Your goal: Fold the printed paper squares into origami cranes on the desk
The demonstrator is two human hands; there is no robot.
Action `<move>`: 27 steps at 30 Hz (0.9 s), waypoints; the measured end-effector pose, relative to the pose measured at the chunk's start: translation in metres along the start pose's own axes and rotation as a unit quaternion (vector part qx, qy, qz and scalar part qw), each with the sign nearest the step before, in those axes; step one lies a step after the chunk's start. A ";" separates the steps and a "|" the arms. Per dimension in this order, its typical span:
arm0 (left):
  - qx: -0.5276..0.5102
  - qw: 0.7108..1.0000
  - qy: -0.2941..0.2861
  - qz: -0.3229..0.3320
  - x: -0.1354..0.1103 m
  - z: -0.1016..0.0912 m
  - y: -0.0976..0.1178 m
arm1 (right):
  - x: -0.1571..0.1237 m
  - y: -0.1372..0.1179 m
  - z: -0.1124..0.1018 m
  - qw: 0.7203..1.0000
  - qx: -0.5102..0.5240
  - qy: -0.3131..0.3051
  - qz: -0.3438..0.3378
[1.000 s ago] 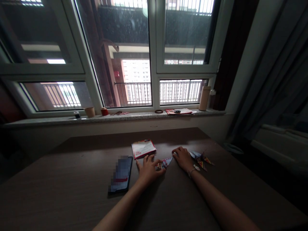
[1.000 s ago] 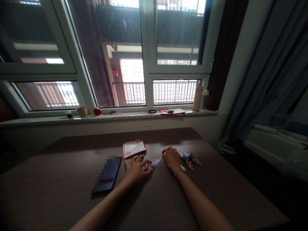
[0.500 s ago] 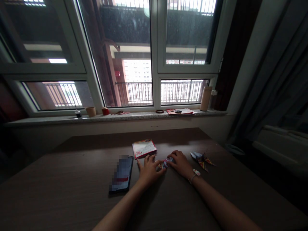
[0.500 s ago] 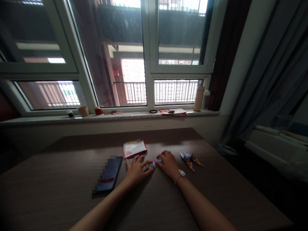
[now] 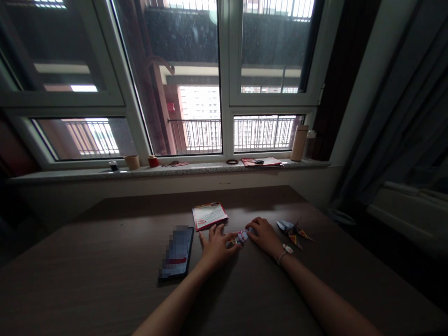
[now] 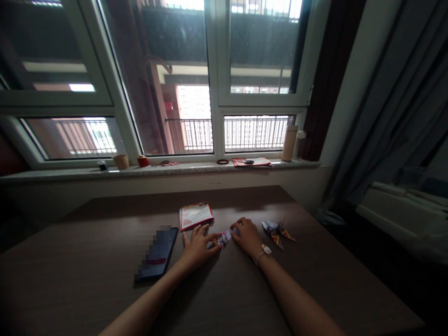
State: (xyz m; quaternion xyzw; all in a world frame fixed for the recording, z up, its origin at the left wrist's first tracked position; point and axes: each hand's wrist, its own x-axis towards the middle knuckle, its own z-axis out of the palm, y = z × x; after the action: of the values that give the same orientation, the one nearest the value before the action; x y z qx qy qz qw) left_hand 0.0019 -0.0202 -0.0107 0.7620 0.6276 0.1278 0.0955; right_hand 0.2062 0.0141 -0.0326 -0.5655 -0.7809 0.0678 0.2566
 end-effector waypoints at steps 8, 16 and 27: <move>0.002 1.000 -0.007 -0.007 0.001 0.001 0.000 | -0.006 -0.002 -0.001 0.999 0.005 -0.021 -0.027; 0.006 1.000 -0.012 -0.008 0.001 0.000 0.000 | -0.008 -0.007 -0.003 0.999 0.004 -0.033 -0.029; -0.005 1.000 -0.001 0.014 0.001 0.003 -0.005 | -0.007 -0.005 -0.002 0.999 0.032 -0.021 -0.032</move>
State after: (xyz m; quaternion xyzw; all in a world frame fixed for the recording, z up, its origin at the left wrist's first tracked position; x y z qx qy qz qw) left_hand -0.0014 -0.0183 -0.0151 0.7701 0.6164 0.1311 0.0985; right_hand 0.2045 0.0056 -0.0310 -0.5303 -0.8012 0.0964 0.2598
